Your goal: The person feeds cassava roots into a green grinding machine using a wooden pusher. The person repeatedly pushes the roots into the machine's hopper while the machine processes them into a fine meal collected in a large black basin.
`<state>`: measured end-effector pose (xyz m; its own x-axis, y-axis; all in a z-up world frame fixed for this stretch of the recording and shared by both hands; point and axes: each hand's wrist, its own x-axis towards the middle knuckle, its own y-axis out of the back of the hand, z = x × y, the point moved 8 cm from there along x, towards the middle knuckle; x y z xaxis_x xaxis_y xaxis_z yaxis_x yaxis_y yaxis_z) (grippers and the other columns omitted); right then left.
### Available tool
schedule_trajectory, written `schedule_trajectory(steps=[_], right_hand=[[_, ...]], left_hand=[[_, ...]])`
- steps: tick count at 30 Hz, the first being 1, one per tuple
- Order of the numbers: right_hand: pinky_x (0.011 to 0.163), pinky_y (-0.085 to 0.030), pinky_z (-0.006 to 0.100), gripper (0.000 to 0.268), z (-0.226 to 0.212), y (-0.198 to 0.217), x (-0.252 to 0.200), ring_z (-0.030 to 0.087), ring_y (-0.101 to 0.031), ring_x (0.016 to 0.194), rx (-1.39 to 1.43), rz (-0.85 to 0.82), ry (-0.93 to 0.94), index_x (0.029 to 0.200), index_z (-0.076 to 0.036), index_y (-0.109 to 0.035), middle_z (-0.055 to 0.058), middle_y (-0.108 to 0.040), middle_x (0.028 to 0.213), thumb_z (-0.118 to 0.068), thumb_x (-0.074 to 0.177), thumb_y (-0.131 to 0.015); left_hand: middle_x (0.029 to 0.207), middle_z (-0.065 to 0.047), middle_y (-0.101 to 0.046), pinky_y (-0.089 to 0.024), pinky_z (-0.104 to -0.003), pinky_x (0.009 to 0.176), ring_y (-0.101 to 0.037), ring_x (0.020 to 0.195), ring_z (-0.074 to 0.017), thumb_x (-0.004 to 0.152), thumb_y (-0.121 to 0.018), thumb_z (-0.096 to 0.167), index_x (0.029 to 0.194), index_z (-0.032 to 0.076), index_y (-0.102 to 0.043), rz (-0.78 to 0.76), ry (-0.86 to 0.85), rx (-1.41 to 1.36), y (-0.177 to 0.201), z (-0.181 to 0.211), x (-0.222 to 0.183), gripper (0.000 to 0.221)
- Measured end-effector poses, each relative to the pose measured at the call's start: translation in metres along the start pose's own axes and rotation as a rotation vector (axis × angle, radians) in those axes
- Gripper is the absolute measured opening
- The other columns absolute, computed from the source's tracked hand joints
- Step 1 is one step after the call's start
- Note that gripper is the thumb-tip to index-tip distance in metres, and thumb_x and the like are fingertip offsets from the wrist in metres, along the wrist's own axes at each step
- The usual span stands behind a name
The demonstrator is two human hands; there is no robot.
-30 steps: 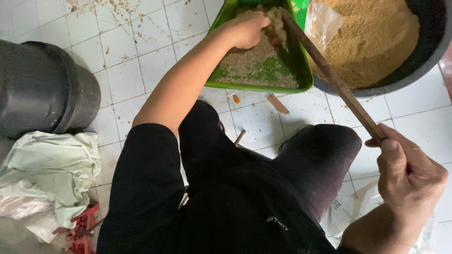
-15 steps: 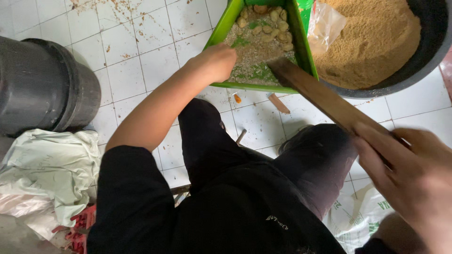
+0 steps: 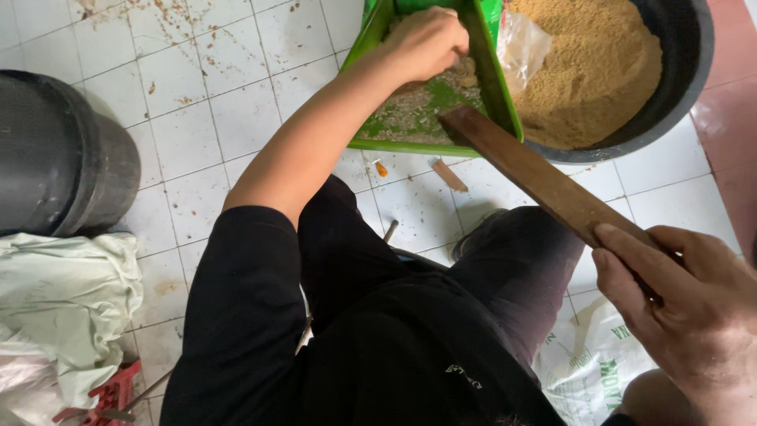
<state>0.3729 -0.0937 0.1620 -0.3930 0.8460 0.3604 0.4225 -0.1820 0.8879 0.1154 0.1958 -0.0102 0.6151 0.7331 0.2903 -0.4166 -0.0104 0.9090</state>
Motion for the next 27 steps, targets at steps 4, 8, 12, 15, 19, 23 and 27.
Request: schedule_trajectory(steps=[4,8,12,15,19,23,27], right_hand=[[0.048,-0.052,0.027,0.029,0.003,-0.002,-0.003,0.018,-0.067,0.062,-0.029,-0.08,-0.033,0.112,-0.002,-0.08,0.019,-0.073,0.09,-0.017,0.088,-0.081],[0.045,-0.052,0.024,0.029,0.005,-0.004,-0.005,0.015,-0.066,0.059,-0.033,-0.094,-0.053,0.113,-0.002,-0.08,0.017,-0.072,0.088,-0.019,0.089,-0.08],[0.045,-0.052,0.026,0.028,0.006,-0.006,-0.006,0.015,-0.065,0.055,-0.023,-0.091,-0.07,0.112,-0.003,-0.08,0.018,-0.072,0.088,-0.018,0.088,-0.081],[0.046,-0.052,0.027,0.027,0.004,-0.004,-0.006,0.017,-0.067,0.058,-0.043,-0.068,-0.065,0.113,-0.002,-0.08,0.018,-0.073,0.09,-0.017,0.089,-0.081],[0.046,-0.052,0.025,0.029,0.005,-0.001,-0.004,0.017,-0.068,0.062,-0.001,-0.057,-0.068,0.114,0.0,-0.079,0.019,-0.072,0.091,-0.016,0.09,-0.079],[0.047,-0.052,0.025,0.027,0.005,-0.001,-0.009,0.017,-0.069,0.063,0.005,-0.052,-0.057,0.113,0.001,-0.078,0.02,-0.073,0.092,-0.015,0.09,-0.079],[0.047,-0.054,0.024,0.026,0.017,-0.009,-0.012,0.017,-0.07,0.065,0.03,-0.087,-0.108,0.113,0.002,-0.078,0.02,-0.073,0.096,-0.013,0.092,-0.079]], left_hand=[[0.096,-0.018,-0.074,-0.057,-0.047,0.073,-0.07,0.089,-0.0344,0.073,-0.069,-0.008,0.084,0.005,-0.076,-0.1,0.029,0.183,-0.023,-0.001,0.015,0.019],[0.096,-0.017,-0.073,-0.059,-0.045,0.077,-0.073,0.09,-0.0298,0.084,-0.067,-0.006,0.083,0.002,-0.07,-0.314,0.26,0.202,-0.05,-0.022,0.013,0.009],[0.094,-0.017,-0.071,-0.059,-0.044,0.072,-0.07,0.086,-0.0292,0.075,-0.066,-0.012,0.073,0.0,-0.069,-0.167,0.234,0.28,-0.053,-0.025,0.014,0.012],[0.092,-0.017,-0.07,-0.058,-0.046,0.069,-0.067,0.082,-0.0312,0.074,-0.069,-0.007,0.073,0.0,-0.07,-0.009,0.182,0.249,-0.043,-0.028,0.013,0.007],[0.09,-0.015,-0.069,-0.057,-0.045,0.068,-0.066,0.081,-0.0276,0.078,-0.065,-0.008,0.075,0.001,-0.07,0.035,0.17,0.207,-0.027,-0.025,0.014,0.011],[0.085,-0.009,-0.069,-0.051,-0.037,0.066,-0.066,0.074,-0.0185,0.094,-0.063,0.008,0.087,0.006,-0.07,-0.049,0.412,-0.133,-0.012,-0.033,0.008,0.01],[0.084,-0.001,-0.074,-0.052,-0.025,0.066,-0.066,0.075,-0.0085,0.098,-0.068,0.02,0.097,0.008,-0.072,0.047,0.416,-0.555,0.019,-0.033,-0.005,0.013]])
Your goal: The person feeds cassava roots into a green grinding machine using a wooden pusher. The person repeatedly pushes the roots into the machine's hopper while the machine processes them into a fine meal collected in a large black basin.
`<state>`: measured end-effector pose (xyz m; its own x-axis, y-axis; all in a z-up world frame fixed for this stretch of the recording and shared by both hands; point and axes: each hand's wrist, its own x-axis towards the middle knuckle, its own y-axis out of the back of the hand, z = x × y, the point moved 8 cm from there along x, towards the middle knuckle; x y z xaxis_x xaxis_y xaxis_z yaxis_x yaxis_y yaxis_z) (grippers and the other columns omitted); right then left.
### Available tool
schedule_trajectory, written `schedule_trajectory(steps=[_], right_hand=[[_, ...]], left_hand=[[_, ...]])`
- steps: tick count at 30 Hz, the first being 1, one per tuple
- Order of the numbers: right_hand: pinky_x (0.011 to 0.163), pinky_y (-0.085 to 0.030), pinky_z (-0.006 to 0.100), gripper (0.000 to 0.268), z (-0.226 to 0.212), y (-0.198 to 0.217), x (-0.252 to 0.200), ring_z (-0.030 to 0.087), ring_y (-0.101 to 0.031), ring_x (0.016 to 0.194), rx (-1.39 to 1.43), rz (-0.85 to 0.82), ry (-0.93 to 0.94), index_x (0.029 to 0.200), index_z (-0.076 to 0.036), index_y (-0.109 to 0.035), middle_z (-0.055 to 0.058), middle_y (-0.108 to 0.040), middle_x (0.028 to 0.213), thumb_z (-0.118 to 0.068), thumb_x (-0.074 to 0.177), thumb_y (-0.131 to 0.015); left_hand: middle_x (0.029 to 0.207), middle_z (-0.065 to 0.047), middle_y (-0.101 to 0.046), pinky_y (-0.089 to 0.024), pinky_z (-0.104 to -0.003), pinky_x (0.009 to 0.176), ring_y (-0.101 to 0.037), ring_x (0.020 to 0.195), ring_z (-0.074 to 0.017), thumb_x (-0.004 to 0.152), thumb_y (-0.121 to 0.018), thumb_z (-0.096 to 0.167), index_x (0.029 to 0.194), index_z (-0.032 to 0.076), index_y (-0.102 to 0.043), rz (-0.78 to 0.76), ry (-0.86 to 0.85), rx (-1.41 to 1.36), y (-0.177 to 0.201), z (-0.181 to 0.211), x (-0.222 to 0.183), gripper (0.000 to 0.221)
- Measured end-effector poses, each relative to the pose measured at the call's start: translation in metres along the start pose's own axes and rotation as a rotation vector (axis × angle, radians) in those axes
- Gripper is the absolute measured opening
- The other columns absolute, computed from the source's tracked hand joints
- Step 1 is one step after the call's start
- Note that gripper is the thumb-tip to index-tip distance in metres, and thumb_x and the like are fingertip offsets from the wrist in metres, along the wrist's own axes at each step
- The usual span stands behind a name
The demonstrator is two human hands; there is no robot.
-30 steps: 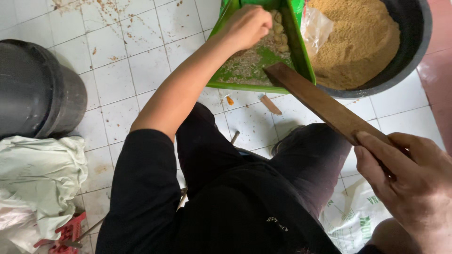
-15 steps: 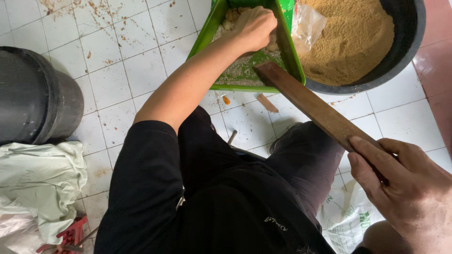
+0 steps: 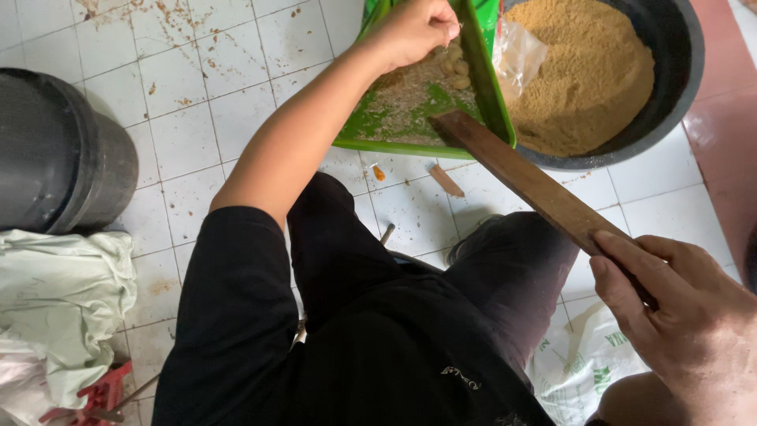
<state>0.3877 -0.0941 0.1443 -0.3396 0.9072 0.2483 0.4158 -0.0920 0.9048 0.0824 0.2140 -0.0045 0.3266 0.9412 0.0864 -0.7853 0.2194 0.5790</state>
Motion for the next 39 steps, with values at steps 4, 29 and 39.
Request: schedule_trajectory(steps=[4,29,39], right_hand=[[0.055,-0.056,0.025,0.024,0.001,-0.001,0.001,0.02,-0.071,0.07,0.068,0.077,0.045,0.116,0.002,-0.077,0.019,-0.073,0.098,-0.011,0.095,-0.077],[0.058,-0.055,0.037,0.019,-0.087,-0.027,0.091,0.024,-0.069,0.067,-0.328,0.232,0.117,0.117,-0.012,-0.081,0.011,-0.073,0.092,-0.026,0.105,-0.074],[0.045,-0.051,0.038,0.017,-0.092,-0.037,0.095,0.026,-0.067,0.058,-0.239,0.179,0.006,0.111,-0.009,-0.079,0.015,-0.071,0.085,-0.024,0.103,-0.077]], left_hand=[[0.087,0.0,-0.074,-0.053,-0.022,0.066,-0.064,0.076,-0.0064,0.1,-0.068,0.019,0.1,0.008,-0.073,-0.002,0.111,-0.251,0.033,-0.001,-0.029,0.012],[0.127,-0.021,-0.071,-0.06,-0.051,0.093,-0.07,0.115,-0.0371,0.094,-0.063,0.017,0.121,0.004,-0.075,0.113,1.774,0.415,-0.046,-0.313,-0.674,0.032],[0.126,-0.021,-0.07,-0.054,-0.061,0.092,-0.068,0.115,-0.0423,0.082,-0.07,0.013,0.119,0.009,-0.075,0.332,1.628,0.374,-0.037,-0.33,-0.632,0.038]])
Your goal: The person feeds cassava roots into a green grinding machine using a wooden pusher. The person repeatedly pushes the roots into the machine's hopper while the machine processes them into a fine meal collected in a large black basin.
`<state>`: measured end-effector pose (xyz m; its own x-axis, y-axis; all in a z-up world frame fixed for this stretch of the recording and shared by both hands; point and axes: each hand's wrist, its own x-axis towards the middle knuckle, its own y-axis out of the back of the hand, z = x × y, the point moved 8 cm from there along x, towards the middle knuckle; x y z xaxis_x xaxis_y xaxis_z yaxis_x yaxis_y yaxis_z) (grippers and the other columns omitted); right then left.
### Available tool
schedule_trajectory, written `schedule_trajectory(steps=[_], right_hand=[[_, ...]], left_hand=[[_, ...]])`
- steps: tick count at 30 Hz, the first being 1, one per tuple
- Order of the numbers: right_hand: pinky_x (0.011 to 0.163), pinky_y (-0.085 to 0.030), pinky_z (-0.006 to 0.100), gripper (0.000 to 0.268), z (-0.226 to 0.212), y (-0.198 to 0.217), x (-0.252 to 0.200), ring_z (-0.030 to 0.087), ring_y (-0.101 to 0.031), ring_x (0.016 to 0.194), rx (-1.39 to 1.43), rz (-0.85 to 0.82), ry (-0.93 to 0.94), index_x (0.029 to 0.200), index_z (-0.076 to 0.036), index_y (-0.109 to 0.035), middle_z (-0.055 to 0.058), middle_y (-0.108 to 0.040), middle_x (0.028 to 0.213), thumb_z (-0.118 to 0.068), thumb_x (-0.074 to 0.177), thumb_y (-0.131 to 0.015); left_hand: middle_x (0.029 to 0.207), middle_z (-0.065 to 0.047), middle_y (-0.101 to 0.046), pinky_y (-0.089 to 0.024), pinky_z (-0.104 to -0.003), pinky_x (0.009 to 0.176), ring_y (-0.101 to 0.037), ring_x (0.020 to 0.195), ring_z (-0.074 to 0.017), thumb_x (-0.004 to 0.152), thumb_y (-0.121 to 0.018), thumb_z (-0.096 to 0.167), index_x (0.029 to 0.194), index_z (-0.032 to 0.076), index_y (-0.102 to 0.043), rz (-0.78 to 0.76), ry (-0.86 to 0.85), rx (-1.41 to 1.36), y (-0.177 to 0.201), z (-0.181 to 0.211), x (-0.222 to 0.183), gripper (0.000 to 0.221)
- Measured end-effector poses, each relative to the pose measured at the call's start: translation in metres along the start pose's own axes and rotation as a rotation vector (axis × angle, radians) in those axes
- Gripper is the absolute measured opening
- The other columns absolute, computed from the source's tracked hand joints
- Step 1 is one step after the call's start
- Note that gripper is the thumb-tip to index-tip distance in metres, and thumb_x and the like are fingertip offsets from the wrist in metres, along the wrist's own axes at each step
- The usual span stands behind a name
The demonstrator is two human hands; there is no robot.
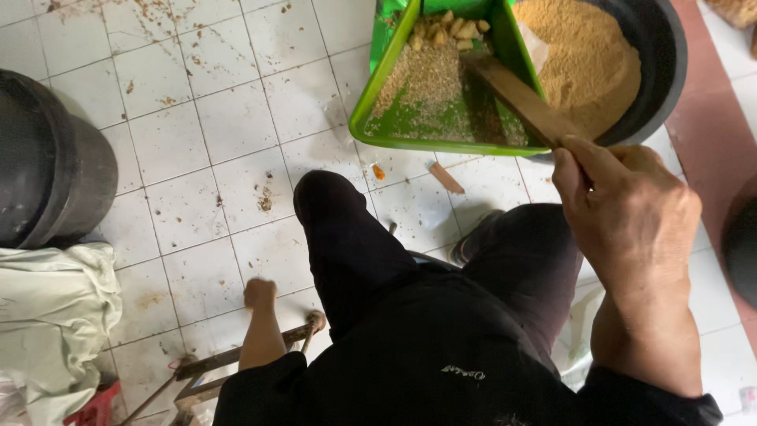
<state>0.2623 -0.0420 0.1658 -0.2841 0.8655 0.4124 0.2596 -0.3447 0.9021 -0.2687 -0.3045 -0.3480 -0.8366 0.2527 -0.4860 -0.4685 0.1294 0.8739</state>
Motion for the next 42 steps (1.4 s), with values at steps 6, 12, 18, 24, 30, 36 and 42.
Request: schedule_trajectory(steps=[6,12,18,24,30,36,42], right_hand=[[0.06,-0.054,0.031,0.012,-0.002,-0.023,0.0,0.018,-0.067,0.064,-0.114,0.124,0.103,0.112,-0.015,-0.079,0.003,-0.069,0.082,-0.026,0.111,-0.075],[0.059,-0.054,0.033,0.012,0.011,-0.023,-0.02,0.019,-0.067,0.069,-0.071,0.187,0.097,0.116,-0.017,-0.079,0.005,-0.07,0.084,-0.027,0.111,-0.077],[0.034,-0.045,0.032,0.021,0.019,-0.036,-0.023,0.017,-0.061,0.047,0.011,0.09,0.045,0.113,-0.008,-0.08,0.013,-0.07,0.079,-0.024,0.102,-0.074],[0.044,-0.05,0.03,0.012,0.017,-0.067,-0.034,0.018,-0.065,0.062,-0.026,0.179,0.044,0.111,-0.01,-0.075,0.014,-0.068,0.085,-0.021,0.108,-0.071],[0.057,-0.056,0.037,0.044,0.012,-0.059,-0.043,0.028,-0.065,0.077,0.196,0.094,-0.12,0.131,-0.006,-0.066,0.023,-0.059,0.109,-0.038,0.101,-0.07],[0.089,-0.055,0.039,0.063,0.055,-0.092,-0.12,0.029,-0.061,0.104,0.485,0.408,-0.056,0.151,-0.012,-0.053,0.02,-0.048,0.146,-0.047,0.106,-0.079],[0.084,-0.058,0.046,0.036,0.277,-0.261,-0.32,0.036,-0.07,0.096,0.373,0.079,-0.995,0.13,-0.01,-0.069,0.017,-0.067,0.122,-0.032,0.101,-0.076]], left_hand=[[0.112,-0.019,-0.076,-0.061,-0.048,0.086,-0.074,0.101,-0.0375,0.093,-0.061,0.021,0.106,0.008,-0.078,0.192,-0.176,-0.008,0.03,0.043,0.022,0.025],[0.134,-0.02,-0.059,-0.05,-0.055,0.099,-0.061,0.12,-0.0371,0.093,-0.062,0.018,0.127,0.01,-0.066,0.244,-0.221,-0.027,0.059,0.072,0.029,0.036],[0.17,-0.017,-0.015,-0.023,-0.067,0.122,-0.029,0.153,-0.0333,0.098,-0.063,0.024,0.162,0.019,-0.036,0.252,-0.207,-0.213,0.102,0.106,0.046,0.07],[0.17,-0.019,-0.038,-0.025,-0.053,0.134,-0.032,0.161,-0.04,0.109,-0.066,0.015,0.165,-0.007,-0.013,0.778,-0.899,-0.564,0.222,0.192,-0.018,0.08],[0.171,-0.027,-0.029,-0.029,-0.046,0.134,-0.032,0.162,-0.0401,0.118,-0.06,0.014,0.167,-0.002,-0.031,0.957,-1.322,-0.564,0.314,0.282,-0.129,0.059],[0.125,-0.035,-0.057,-0.045,-0.055,0.102,-0.057,0.115,-0.0465,0.116,-0.073,0.026,0.129,-0.014,-0.052,1.041,-1.476,-0.434,0.32,0.35,-0.191,0.048],[0.12,-0.037,-0.059,-0.048,-0.053,0.097,-0.059,0.11,-0.0442,0.113,-0.067,0.021,0.124,-0.018,-0.052,0.961,-1.519,-0.319,0.321,0.361,-0.194,0.044]])
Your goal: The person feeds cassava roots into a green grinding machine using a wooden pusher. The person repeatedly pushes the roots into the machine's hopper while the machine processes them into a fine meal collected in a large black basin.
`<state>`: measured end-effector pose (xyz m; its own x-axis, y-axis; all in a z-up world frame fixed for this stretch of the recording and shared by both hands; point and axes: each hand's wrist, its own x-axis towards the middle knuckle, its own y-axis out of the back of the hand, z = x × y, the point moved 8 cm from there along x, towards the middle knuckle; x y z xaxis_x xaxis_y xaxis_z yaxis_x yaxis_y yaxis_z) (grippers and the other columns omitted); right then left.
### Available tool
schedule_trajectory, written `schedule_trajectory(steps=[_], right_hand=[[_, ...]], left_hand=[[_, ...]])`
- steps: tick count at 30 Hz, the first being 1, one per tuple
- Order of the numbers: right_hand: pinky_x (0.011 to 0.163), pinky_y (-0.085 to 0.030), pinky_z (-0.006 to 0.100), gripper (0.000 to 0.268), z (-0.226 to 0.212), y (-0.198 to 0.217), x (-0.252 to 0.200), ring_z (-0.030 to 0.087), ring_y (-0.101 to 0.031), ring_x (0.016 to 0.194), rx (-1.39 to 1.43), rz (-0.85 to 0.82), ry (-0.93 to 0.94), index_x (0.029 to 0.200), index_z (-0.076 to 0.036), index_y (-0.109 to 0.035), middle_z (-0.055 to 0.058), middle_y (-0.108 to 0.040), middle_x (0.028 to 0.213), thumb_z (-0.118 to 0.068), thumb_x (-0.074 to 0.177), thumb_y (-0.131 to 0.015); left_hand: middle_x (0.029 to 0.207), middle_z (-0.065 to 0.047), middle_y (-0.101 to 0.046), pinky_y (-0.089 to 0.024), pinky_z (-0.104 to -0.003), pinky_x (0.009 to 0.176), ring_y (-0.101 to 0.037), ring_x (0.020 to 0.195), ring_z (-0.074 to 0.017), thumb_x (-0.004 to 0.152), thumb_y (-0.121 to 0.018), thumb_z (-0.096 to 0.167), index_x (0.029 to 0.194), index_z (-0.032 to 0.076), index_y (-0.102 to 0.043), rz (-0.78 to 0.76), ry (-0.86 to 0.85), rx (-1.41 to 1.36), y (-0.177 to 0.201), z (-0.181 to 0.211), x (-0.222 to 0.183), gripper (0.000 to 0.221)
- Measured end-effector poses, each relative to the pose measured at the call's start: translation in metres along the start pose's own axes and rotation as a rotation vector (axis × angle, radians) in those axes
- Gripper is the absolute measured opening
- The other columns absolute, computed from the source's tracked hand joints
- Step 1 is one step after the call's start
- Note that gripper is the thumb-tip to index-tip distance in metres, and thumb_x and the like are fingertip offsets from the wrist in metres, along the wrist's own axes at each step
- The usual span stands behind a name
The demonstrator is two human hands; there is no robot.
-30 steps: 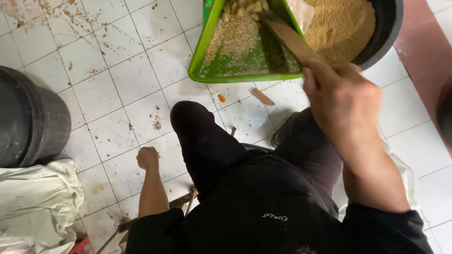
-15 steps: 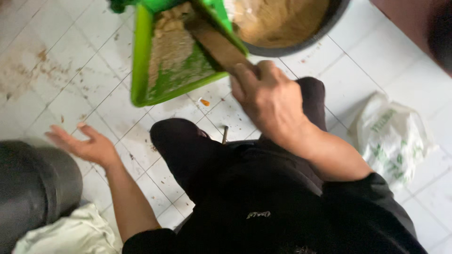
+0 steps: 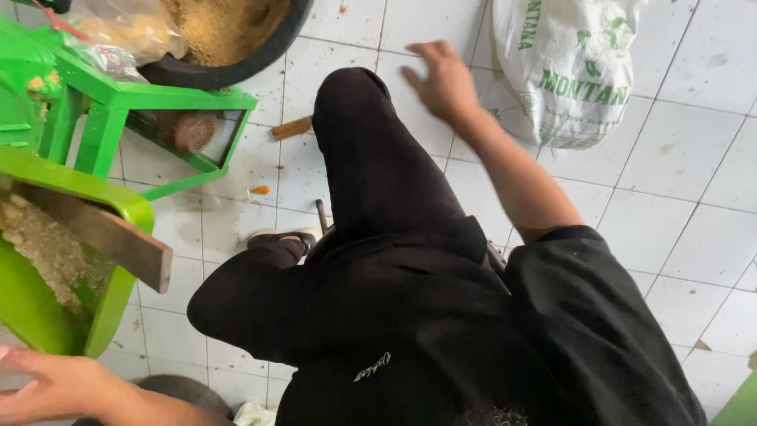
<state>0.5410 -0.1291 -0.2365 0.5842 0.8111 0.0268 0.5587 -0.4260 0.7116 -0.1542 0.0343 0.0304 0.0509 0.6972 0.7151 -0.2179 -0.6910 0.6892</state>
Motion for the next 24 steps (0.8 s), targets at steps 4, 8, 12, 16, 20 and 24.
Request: schedule_trajectory(steps=[4,8,12,16,20,24], right_hand=[[0.1,-0.05,0.047,0.067,0.224,-0.024,-0.076,0.041,-0.065,0.113,-0.289,-0.42,-0.663,0.113,0.004,-0.072,0.029,-0.069,0.116,-0.058,0.089,-0.08],[0.09,-0.054,0.048,0.065,0.275,-0.078,-0.131,0.042,-0.069,0.103,-0.475,-0.714,-0.487,0.108,0.002,-0.077,0.026,-0.074,0.106,-0.061,0.099,-0.065],[0.088,-0.058,0.045,0.057,0.271,-0.133,-0.142,0.037,-0.076,0.095,-0.151,-0.777,-0.735,0.118,-0.005,-0.075,0.019,-0.077,0.107,-0.055,0.095,-0.061],[0.092,-0.053,0.048,0.055,0.228,-0.168,-0.095,0.037,-0.069,0.103,-0.13,-0.589,-0.418,0.118,-0.004,-0.076,0.022,-0.075,0.108,-0.054,0.094,-0.068],[0.093,-0.054,0.046,0.048,0.207,-0.192,-0.039,0.036,-0.071,0.103,-0.001,-0.508,-0.418,0.118,-0.005,-0.076,0.021,-0.075,0.108,-0.047,0.095,-0.067],[0.092,-0.055,0.045,0.042,0.158,-0.2,0.041,0.035,-0.072,0.101,0.077,-0.331,-0.306,0.116,-0.004,-0.078,0.02,-0.076,0.105,-0.04,0.096,-0.069]], left_hand=[[0.12,-0.027,-0.069,-0.06,-0.042,0.095,-0.065,0.105,-0.0308,0.113,-0.057,0.014,0.119,-0.02,-0.046,-0.124,0.163,-0.498,-0.015,-0.027,0.004,0.036],[0.099,-0.019,-0.064,-0.052,-0.038,0.081,-0.052,0.087,-0.0285,0.112,-0.059,0.008,0.11,-0.019,-0.047,-0.108,0.196,-0.443,-0.014,-0.046,0.011,0.029],[0.12,-0.028,-0.058,-0.046,-0.046,0.098,-0.055,0.108,-0.0367,0.115,-0.068,0.013,0.13,-0.013,-0.048,-0.068,0.056,-0.099,-0.001,-0.031,0.006,0.036],[0.163,-0.027,-0.034,-0.035,-0.045,0.132,-0.042,0.154,-0.0361,0.113,-0.059,0.015,0.16,-0.003,-0.022,-0.201,0.014,-0.059,0.006,0.007,-0.007,0.062],[0.176,-0.018,-0.019,-0.026,-0.041,0.136,-0.025,0.164,-0.031,0.115,-0.052,0.014,0.172,0.01,-0.012,-0.26,0.074,-0.091,0.003,0.053,-0.017,0.07],[0.179,-0.017,-0.018,-0.03,-0.043,0.135,-0.025,0.164,-0.0323,0.116,-0.052,0.016,0.171,0.009,-0.013,-0.255,0.188,-0.068,0.003,0.088,-0.011,0.068]])
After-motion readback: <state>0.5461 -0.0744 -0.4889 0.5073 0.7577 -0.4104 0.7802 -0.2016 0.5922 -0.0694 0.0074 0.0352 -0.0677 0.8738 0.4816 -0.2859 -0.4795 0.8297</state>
